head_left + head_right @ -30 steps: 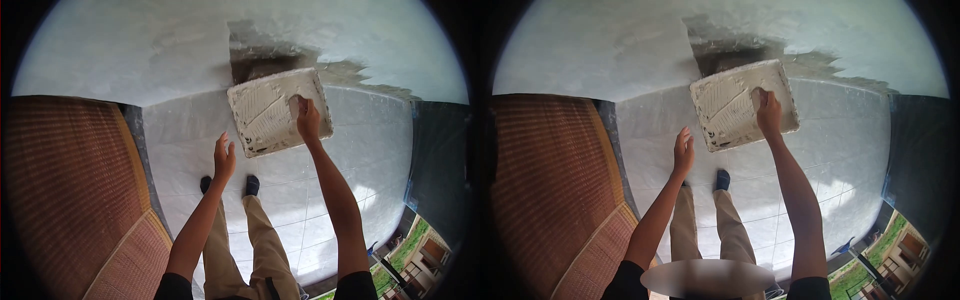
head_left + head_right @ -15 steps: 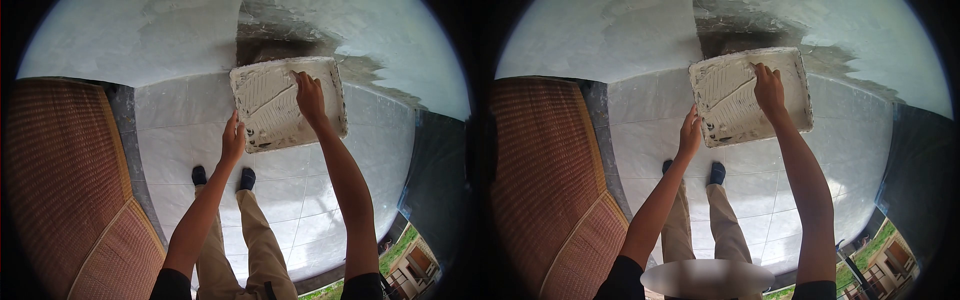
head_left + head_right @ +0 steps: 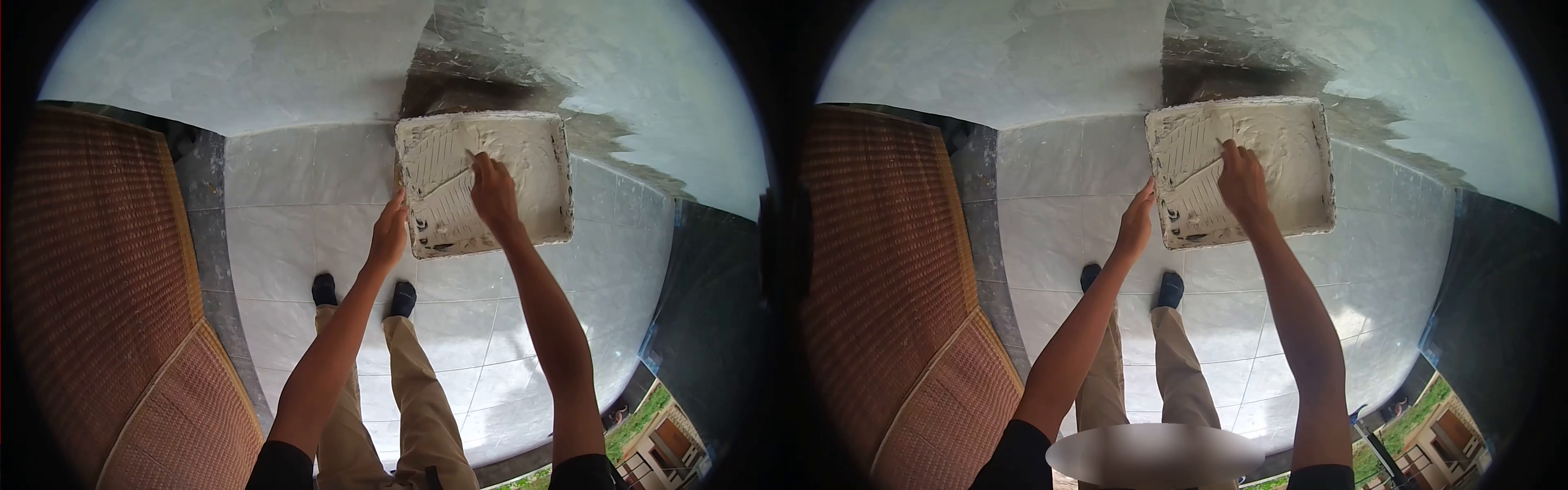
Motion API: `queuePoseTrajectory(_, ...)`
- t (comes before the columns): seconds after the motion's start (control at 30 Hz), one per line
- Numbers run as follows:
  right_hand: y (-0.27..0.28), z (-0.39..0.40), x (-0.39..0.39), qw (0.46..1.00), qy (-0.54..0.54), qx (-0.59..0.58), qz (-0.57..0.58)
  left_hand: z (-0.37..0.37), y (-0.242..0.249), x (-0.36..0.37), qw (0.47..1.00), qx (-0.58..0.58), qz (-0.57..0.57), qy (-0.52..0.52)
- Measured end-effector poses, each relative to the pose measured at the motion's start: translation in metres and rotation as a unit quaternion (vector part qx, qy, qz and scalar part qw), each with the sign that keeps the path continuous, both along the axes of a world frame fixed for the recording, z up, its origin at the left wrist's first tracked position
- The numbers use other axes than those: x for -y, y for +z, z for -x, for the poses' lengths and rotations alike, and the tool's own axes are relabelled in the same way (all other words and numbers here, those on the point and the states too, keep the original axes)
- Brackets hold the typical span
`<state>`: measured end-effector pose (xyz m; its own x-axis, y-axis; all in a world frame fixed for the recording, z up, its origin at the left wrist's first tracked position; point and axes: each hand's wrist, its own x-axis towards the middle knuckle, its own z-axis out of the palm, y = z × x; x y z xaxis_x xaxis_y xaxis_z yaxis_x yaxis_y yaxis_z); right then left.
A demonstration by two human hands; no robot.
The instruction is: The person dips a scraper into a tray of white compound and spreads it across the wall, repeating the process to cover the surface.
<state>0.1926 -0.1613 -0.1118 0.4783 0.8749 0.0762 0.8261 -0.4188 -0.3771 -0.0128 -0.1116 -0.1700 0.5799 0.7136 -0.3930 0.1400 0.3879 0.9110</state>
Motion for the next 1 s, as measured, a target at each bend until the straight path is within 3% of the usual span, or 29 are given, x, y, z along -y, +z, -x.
queuePoseTrajectory(0.13,0.001,0.051,-0.005,0.998,0.027,-0.058,-0.008,0.0,0.0,0.0,0.999,0.025,0.022,0.01)
queuePoseTrajectory(0.3,-0.003,0.09,-0.01,0.992,-0.016,-0.118,-0.04,0.001,0.0,-0.001,0.999,0.026,0.033,0.014)
queuePoseTrajectory(0.73,-0.016,0.103,-0.002,0.981,-0.074,-0.153,-0.093,0.004,-0.008,-0.002,0.998,0.049,0.041,0.008)
queuePoseTrajectory(0.83,-0.019,0.098,0.0,0.957,-0.116,-0.206,-0.167,0.004,0.001,-0.006,0.999,0.029,0.036,-0.006)
queuePoseTrajectory(0.9,-0.019,0.09,0.007,0.927,-0.228,-0.287,-0.075,0.005,-0.002,-0.008,0.999,0.024,0.025,-0.015)
queuePoseTrajectory(0.93,-0.02,0.086,0.009,0.927,-0.229,-0.286,-0.077,0.005,-0.004,-0.008,0.999,0.017,0.014,-0.024)
queuePoseTrajectory(1.0,-0.024,0.077,0.012,0.878,-0.254,-0.399,-0.073,0.005,-0.001,-0.011,0.999,0.007,0.013,-0.029)
